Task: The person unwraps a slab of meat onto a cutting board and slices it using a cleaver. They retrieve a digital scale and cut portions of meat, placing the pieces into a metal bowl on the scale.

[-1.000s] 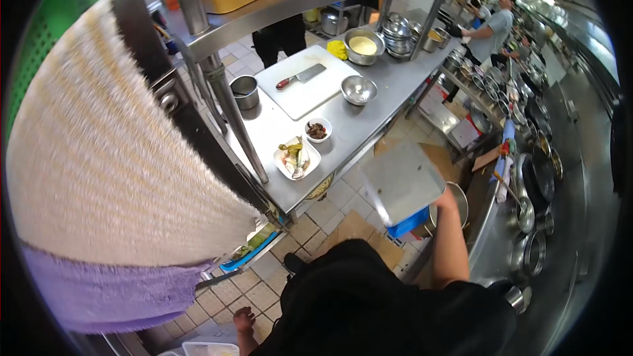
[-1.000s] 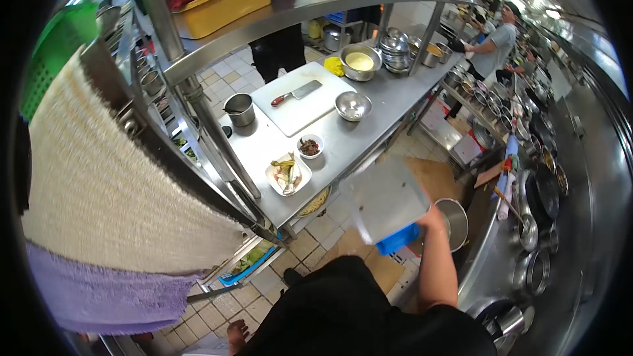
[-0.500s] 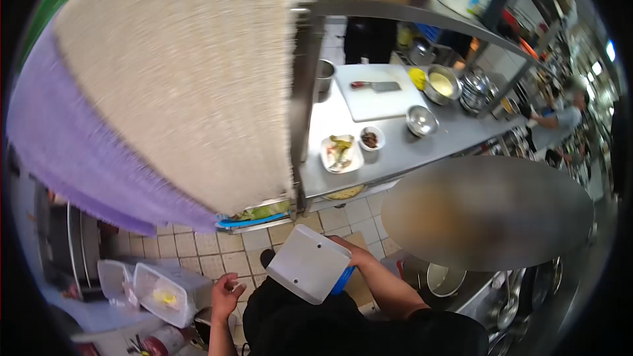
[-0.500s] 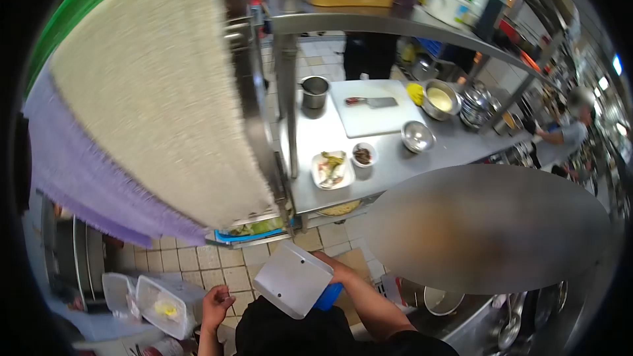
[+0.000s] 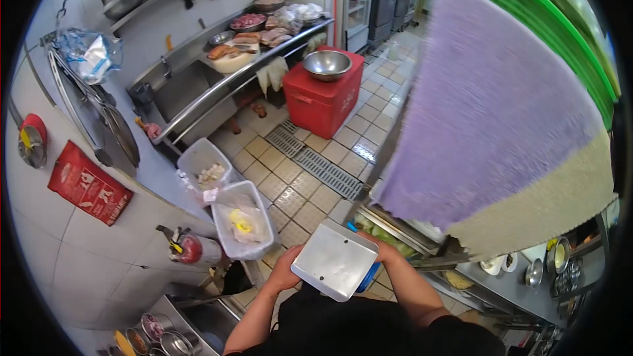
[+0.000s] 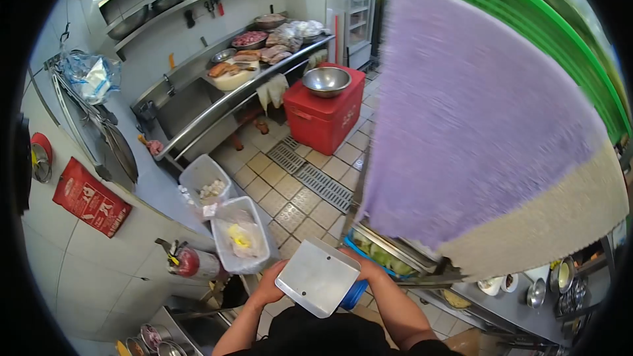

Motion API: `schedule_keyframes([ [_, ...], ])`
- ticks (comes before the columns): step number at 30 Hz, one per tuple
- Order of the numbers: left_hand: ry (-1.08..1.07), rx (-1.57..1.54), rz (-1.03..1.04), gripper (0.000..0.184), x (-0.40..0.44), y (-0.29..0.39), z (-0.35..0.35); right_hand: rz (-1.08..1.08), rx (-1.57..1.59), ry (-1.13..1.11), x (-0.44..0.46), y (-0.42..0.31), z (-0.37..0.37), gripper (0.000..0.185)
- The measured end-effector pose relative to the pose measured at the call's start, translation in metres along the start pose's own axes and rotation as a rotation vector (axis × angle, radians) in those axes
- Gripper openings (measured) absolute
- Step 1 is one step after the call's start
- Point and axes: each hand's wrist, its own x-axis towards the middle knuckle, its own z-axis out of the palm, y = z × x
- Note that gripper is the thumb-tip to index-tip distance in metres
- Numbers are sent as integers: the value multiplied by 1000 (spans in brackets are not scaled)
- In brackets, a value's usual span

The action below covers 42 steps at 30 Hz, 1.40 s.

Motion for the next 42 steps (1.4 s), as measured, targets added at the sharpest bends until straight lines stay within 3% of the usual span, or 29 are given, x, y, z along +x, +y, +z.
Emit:
schedule_keyframes([
  [2, -16, 81, 41, 63, -1, -29, -36, -116, -156, -173, 69, -1, 1, 46],
  [5, 65, -41, -118, 74, 13, -51, -87, -201, -27, -274, 168, -26, 5, 44],
  [8, 111, -279, 8, 76, 35, -60, -144, -254, -76, -379, 250, -69, 0, 41],
  [9, 106, -479, -115, 74, 47, -43, -164, -95, -77, -428, 274, -92, 0, 39],
  [10, 114, -479, -123, 74, 58, -37, -179, -95, -70, -437, 297, -93, -2, 39],
  [12, 237, -715, -413, 69, 84, -27, -210, -186, -23, -505, 343, -92, -8, 40],
  [13, 249, -748, -464, 75, 97, -14, -223, -124, -31, -604, 371, -89, -11, 42],
  [14, 259, -743, -464, 75, 109, -17, -232, -132, -29, -612, 393, -85, -15, 42],
  [16, 310, -389, -43, 84, 139, -22, -252, -277, 15, -584, 435, -94, -21, 40],
  [20, 294, -247, -31, 93, 209, -35, -295, -302, -5, -694, 527, -59, -48, 37],
  [22, 339, -488, -217, 92, 252, -68, -311, -105, -106, -870, 581, -29, -70, 36],
  [23, 372, -562, -236, 88, 272, -75, -317, 57, 114, -824, 603, -16, -78, 36],
  [24, 366, -568, -221, 83, 295, -79, -325, -69, 40, -862, 631, 4, -92, 41],
  [26, 377, -546, -208, 82, 345, -91, -343, -74, 256, -714, 670, 14, -116, 34],
  [27, 388, -524, -203, 81, 366, -98, -350, -82, 299, -888, 700, 9, -129, 32],
  [32, 489, -246, -28, 79, 465, -119, -402, -42, 216, -940, 805, 5, -196, 36],
  [33, 720, -706, -101, 61, 498, -73, -402, -225, 187, -830, 823, 0, -205, 41],
  [34, 679, -687, -137, 60, 516, -77, -415, -404, 157, -717, 838, -21, -215, 49],
  [35, 647, -645, -154, 60, 529, -82, -428, -272, 77, -790, 853, -42, -234, 52],
  [39, 638, -537, -142, 57, 572, -96, -464, -310, -57, -925, 934, -59, -267, 49],
  [40, 649, -516, -136, 57, 584, -99, -475, -185, -134, -907, 948, -63, -273, 45],
  [42, 681, -463, -126, 56, 611, -104, -499, -196, -148, -924, 985, -73, -286, 40],
])
